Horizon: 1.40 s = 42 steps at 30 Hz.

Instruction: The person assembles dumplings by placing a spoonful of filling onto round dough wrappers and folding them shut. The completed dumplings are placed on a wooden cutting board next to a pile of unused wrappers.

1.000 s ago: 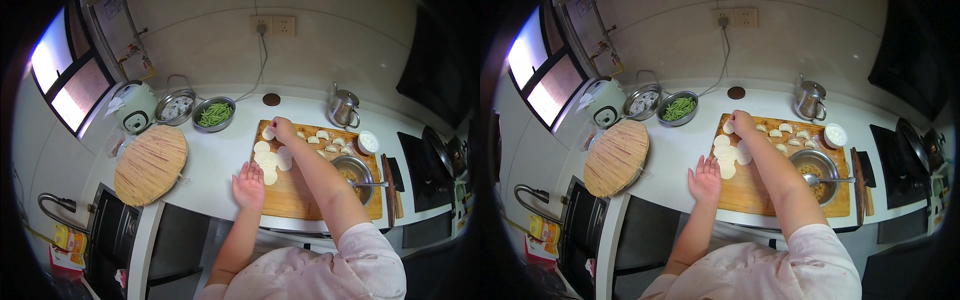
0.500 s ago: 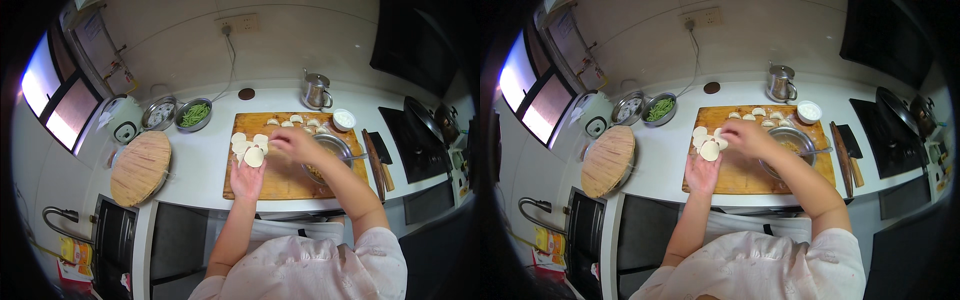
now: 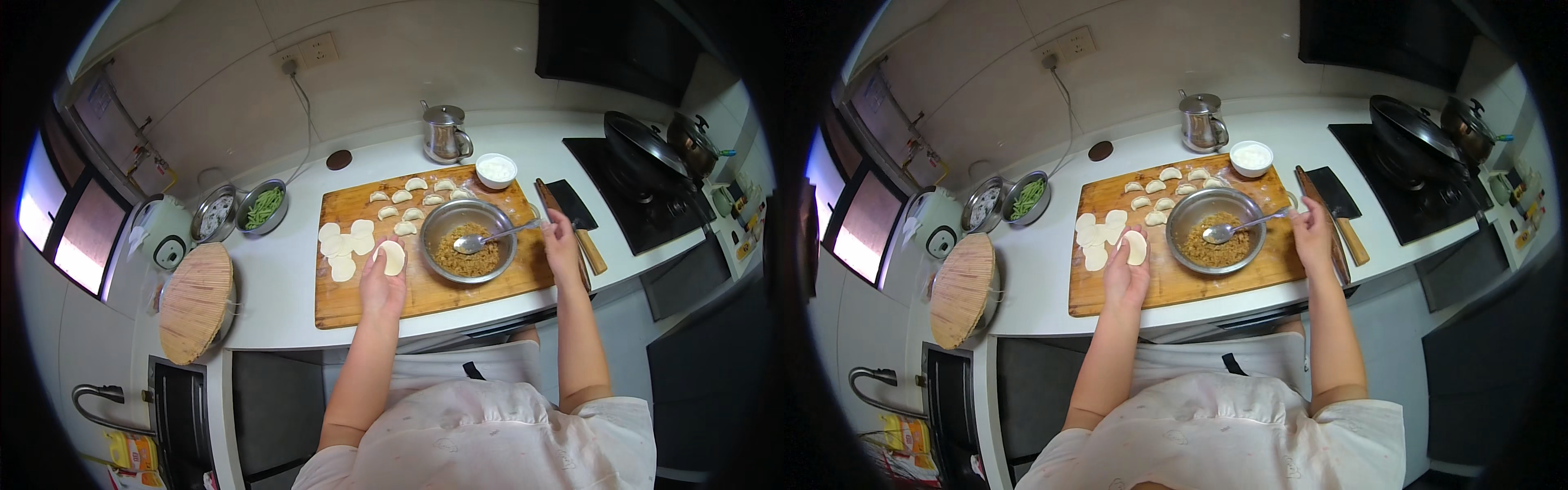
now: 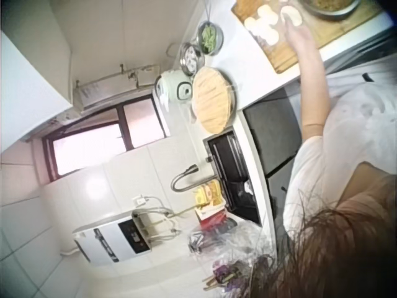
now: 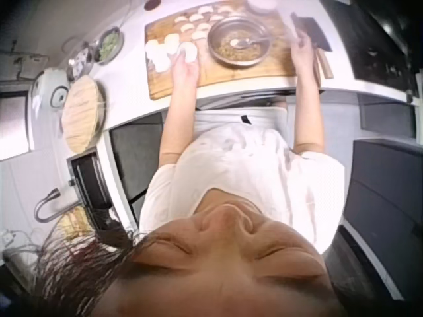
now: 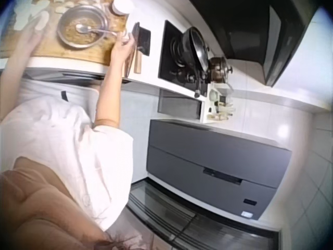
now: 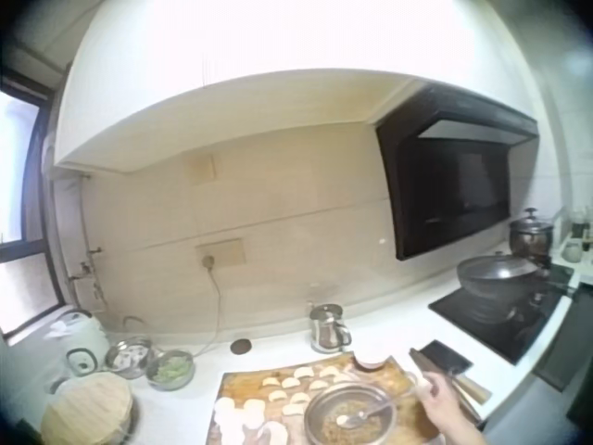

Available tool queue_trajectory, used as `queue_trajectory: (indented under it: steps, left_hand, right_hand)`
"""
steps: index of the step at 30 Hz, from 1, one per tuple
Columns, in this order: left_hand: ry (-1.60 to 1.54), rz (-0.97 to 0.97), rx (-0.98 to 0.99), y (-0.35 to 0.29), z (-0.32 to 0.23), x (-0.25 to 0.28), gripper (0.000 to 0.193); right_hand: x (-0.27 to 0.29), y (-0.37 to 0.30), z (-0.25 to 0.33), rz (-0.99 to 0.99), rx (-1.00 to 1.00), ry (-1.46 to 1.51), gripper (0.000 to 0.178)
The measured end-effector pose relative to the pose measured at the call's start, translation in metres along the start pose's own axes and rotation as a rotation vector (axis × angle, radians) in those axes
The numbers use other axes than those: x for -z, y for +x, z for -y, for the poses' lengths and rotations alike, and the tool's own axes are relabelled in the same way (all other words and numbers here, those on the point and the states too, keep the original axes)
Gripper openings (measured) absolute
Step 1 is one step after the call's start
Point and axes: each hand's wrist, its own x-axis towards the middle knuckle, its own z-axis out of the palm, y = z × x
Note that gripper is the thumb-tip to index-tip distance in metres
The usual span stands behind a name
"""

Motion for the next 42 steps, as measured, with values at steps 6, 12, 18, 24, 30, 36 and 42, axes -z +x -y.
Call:
queue_trajectory:
  steps: [6, 12, 18, 24, 30, 36, 42]
  left_hand:
    - [-0.006, 0.007, 0.016, -0.003, 0.009, -0.008, 0.028]
    - [0.028, -0.064, 0.005, -0.002, 0.016, -0.013, 0.027]
    - [0.078, -0.114, -0.066, 0.005, 0.013, -0.02, 0.034]
    - [-0.029, -0.124, 0.02, 0.007, 0.006, -0.024, 0.037]
    - [0.055, -0.147, 0.045, 0.016, 0.013, -0.015, 0.035]
    - [0.095, -0.11, 0.078, 0.017, 0.019, -0.015, 0.037]
    - [0.068, -0.132, 0.055, 0.014, 0.022, -0.018, 0.045]
  right_hand:
    - [-0.014, 0.006, 0.016, 0.316, -0.265, 0.42, 0.022]
    - [-0.044, 0.004, 0.052, 0.452, -0.053, 0.227, 0.019]
    - [-0.047, 0.006, 0.074, 0.483, 0.231, -0.197, 0.018]
    - [-0.043, 0.007, 0.076, 0.389, 0.482, -0.338, 0.015]
    - [-0.061, 0.003, 0.074, 0.463, 0.579, -0.348, 0.011]
    - [-0.065, -0.012, 0.085, 0.626, 0.619, -0.341, 0.009]
    - [-0.061, -0.026, 0.083, 0.703, 0.633, -0.264, 0.011]
